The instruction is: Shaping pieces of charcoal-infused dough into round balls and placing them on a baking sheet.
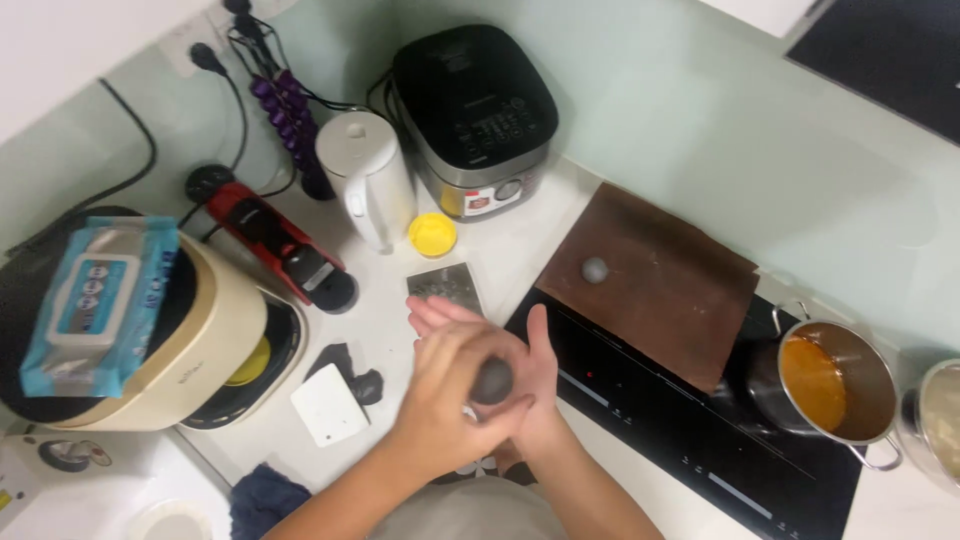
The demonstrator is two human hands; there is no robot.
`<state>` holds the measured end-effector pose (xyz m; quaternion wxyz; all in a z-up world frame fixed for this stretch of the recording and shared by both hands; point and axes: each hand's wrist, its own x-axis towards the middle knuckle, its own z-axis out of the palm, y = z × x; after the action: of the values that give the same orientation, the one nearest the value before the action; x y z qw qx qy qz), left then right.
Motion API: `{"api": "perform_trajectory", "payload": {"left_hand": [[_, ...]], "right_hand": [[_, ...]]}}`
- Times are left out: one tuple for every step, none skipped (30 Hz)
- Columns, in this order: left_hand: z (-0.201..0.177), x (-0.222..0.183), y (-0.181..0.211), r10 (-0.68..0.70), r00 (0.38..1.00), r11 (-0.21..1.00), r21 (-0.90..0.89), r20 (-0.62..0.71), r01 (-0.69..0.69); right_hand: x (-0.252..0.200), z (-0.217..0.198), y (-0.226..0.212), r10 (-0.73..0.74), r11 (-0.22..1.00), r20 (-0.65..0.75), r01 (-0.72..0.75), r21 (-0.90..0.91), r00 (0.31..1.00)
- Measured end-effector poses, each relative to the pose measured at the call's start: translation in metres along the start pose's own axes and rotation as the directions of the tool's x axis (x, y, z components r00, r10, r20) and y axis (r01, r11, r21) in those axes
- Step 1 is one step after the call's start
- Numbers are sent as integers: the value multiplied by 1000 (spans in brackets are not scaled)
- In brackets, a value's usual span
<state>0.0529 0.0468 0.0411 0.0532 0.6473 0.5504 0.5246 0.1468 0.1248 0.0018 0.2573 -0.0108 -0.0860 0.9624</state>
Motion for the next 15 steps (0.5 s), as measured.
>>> {"api": "perform_trajectory", "payload": {"left_hand": [[1,3,4,-5,1000,1000,-4,6,5],[3,7,7,-91,993,996,6,77,91],[3,11,11,-176,973,984,22,146,175],[9,12,13,-178,973,984,24,150,176],[14,13,15,-209,951,978,34,227,207],[19,13,18,-241,923,970,49,301,238],[27,14,17,-244,921,969,53,303,240],[35,15,16,-268,894,963,88,360,253],[43,15,15,-292,862,956,125,415,264],[52,15,11,-289,861,957,124,419,261],[61,15,7,-324,829,946,130,455,298],[71,14,3,-356,794,933,137,493,334],[77,19,2,-352,792,934,135,499,331],[84,24,2,-343,788,931,77,510,356],[91,28,1,-334,785,925,20,522,380]], "right_hand": [[-3,-3,-9,-3,1000,-7,3,4,1000],[-6,-6,-19,-8,999,-30,7,-36,1000],[-8,-8,-28,-14,997,-52,10,-77,999],[-10,-18,-34,-15,997,-53,11,-72,998],[-12,-27,-39,-5,999,-35,3,-52,999],[-14,-36,-44,8,999,-17,-8,-31,1000],[-17,-42,-48,9,1000,-17,-9,-26,1000],[-20,-48,-52,20,999,22,-19,-39,1000],[-22,-55,-56,31,998,62,-28,-53,998],[-26,-58,-62,25,998,62,-22,-52,998],[-30,-62,-68,44,996,-25,-46,-75,999],[-34,-65,-74,59,993,-113,-70,-94,992],[-37,-68,-81,53,994,-114,-63,-92,992],[-41,-71,-87,55,991,-160,-74,-114,986],[-45,-75,-94,58,987,-205,-86,-135,977]]}}
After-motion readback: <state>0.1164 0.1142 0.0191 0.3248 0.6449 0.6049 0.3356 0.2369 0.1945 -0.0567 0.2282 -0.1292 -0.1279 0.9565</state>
